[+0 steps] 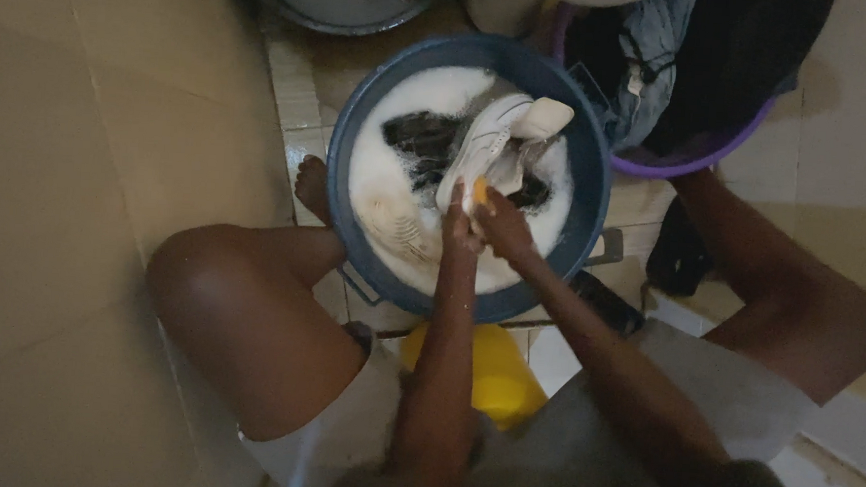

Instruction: Hand-washing a white sneaker in a basin of soapy water using a scrubbing brush.

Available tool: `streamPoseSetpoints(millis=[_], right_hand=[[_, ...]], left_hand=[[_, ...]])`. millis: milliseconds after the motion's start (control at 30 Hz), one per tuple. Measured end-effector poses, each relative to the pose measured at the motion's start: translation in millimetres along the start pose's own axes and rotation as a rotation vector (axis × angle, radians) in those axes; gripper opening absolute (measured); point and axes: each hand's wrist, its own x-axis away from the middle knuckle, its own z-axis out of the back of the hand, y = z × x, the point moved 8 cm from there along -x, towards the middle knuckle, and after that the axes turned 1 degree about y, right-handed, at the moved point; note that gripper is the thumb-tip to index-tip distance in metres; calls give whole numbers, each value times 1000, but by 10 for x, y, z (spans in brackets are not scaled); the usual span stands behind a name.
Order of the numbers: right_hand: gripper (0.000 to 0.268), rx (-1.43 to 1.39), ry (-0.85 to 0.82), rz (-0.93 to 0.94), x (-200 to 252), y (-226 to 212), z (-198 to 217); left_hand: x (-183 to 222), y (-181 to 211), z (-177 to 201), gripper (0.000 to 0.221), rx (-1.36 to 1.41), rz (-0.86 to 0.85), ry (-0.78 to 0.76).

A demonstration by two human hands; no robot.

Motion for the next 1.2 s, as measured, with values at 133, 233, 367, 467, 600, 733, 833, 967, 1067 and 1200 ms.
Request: streamPoseSetpoints(millis=[133,233,367,467,600,733,833,967,1067,1200], right_hand=[[66,-8,-90,-162,117,348,-232],[61,-131,-73,-99,-313,432,-173],[57,55,-180,99,178,-558,56],[58,-337,-125,-125,178,310,-241],[46,-125,-189,8,-431,357,-251],[55,-820,-142,-350,-225,297,-315],[72,-341,-218,-132,13,206,-115],[34,-845,-186,-237,-743,645,-428],[43,-848,-199,-223,-305,507,-416],[90,-122,-282,104,-136,182,-127]], left_hand=[[146,217,-146,88,-607,-124,-29],[170,150,-229,77,-183,-34,5],[-28,134,155,90,-282,75,38],[-1075,-2,458,78,-163,-8,-5],[-526,66,358,114,-1398,-1005,-341],[-4,352,-123,70,-270,20,95],[355,308,-265,70,-321,37,105],[604,372,-410,64,-502,-10,-18],[-456,273,195,76,-437,34,110],[315,392,-281,86,-469,12,131]])
